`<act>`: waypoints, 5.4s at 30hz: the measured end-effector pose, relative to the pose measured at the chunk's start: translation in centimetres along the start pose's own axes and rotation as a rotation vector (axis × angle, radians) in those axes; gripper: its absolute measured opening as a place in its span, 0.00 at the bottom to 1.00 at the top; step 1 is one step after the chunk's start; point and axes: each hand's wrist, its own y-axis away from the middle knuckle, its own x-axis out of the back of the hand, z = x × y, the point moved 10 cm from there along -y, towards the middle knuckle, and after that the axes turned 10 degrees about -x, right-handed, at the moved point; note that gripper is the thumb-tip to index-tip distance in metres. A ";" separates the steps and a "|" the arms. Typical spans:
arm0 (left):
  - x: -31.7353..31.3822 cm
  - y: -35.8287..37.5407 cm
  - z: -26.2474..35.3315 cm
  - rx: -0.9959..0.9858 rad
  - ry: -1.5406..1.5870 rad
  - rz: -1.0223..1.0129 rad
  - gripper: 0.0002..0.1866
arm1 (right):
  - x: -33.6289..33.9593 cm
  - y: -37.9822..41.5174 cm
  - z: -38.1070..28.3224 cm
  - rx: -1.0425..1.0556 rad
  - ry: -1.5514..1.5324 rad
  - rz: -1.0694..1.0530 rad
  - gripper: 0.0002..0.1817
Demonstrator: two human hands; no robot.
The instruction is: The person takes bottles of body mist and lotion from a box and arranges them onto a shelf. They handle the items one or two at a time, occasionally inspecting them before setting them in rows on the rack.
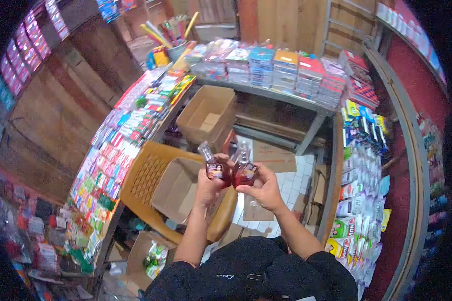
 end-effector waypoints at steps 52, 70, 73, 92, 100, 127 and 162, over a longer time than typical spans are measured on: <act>-41.8 -31.2 -33.6 0.364 0.264 -1.106 0.32 | 46.1 -2.6 -22.7 0.351 -0.488 0.460 0.34; -50.6 -29.9 -37.7 0.112 0.301 -0.997 0.22 | 51.1 8.0 -26.3 0.520 -0.104 1.063 0.15; -51.6 -29.7 -39.8 0.337 0.270 -1.049 0.20 | 50.6 9.6 -28.4 0.536 0.089 1.219 0.14; -59.4 -33.7 -50.2 0.825 0.624 -1.204 0.36 | 54.6 4.3 -43.6 0.702 0.445 1.525 0.35; -62.1 -37.7 -54.0 0.890 0.806 -1.192 0.32 | 59.8 1.5 -45.1 0.606 0.465 1.670 0.36; -64.9 -45.4 -52.3 0.499 0.568 -0.991 0.38 | 60.7 7.6 -64.6 -0.263 1.258 1.824 0.12; -64.0 -44.5 -54.8 0.715 0.709 -0.989 0.26 | 78.0 27.0 -61.5 -1.647 1.167 1.859 0.20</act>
